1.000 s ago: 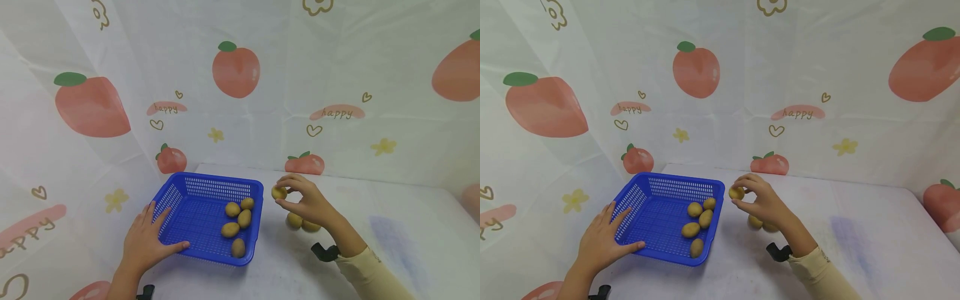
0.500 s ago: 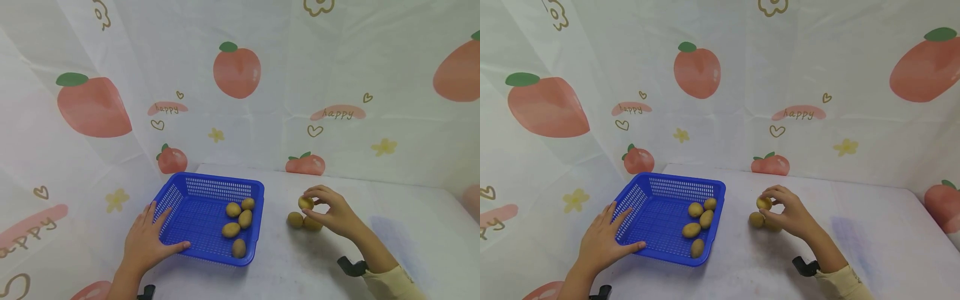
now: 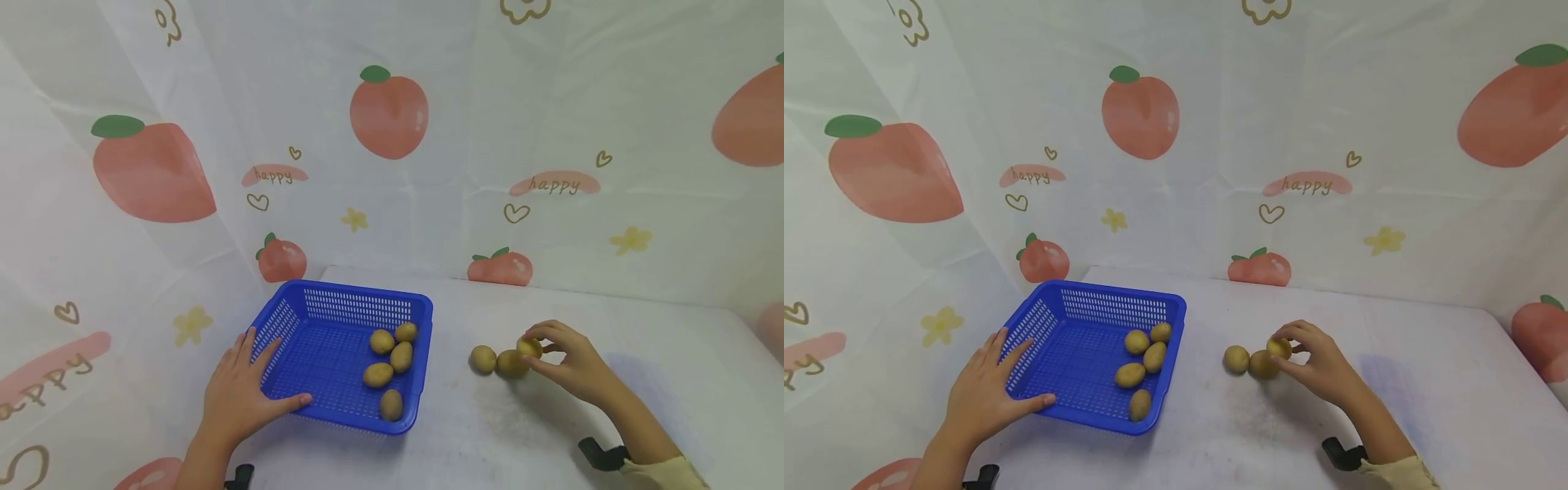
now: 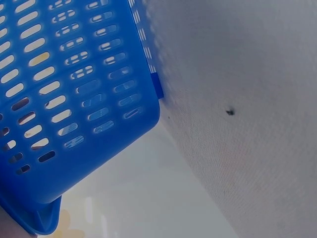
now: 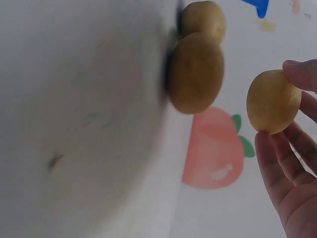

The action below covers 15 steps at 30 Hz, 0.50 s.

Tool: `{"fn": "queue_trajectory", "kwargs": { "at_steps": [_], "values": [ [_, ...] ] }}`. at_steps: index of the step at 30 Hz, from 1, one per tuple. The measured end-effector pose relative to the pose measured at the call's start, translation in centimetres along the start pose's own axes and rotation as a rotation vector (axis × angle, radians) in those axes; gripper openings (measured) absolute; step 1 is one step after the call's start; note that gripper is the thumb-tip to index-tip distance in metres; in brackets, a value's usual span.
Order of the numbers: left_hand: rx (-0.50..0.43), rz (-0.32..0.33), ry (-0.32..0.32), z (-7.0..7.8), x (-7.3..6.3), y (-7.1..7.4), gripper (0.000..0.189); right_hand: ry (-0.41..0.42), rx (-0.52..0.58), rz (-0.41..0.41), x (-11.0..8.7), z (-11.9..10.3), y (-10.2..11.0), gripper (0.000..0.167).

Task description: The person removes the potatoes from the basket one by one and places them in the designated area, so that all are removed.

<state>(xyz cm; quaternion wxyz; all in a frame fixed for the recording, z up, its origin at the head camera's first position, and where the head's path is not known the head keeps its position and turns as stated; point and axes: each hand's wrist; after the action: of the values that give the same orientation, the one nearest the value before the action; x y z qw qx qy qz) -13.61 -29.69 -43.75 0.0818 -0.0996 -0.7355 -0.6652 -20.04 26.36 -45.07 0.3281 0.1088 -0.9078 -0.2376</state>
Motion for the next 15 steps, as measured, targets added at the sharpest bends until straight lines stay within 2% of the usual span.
{"fn": "queue_trajectory", "kwargs": {
  "at_steps": [15],
  "values": [
    [-0.001,0.0,0.006,0.0,0.0,0.0,0.127,-0.021,-0.056,-0.014,-1.4,1.3,0.5,0.033]
  ]
}}
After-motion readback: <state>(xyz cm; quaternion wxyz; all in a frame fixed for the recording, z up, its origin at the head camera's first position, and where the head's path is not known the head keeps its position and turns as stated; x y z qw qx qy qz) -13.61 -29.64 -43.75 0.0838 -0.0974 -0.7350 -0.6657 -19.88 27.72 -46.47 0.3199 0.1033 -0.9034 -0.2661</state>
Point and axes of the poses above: each hand's wrist, its own x-axis towards the middle knuckle, its own y-axis out of the back of the hand, z = x × y, and after that the axes turned 14 degrees about x, right-handed
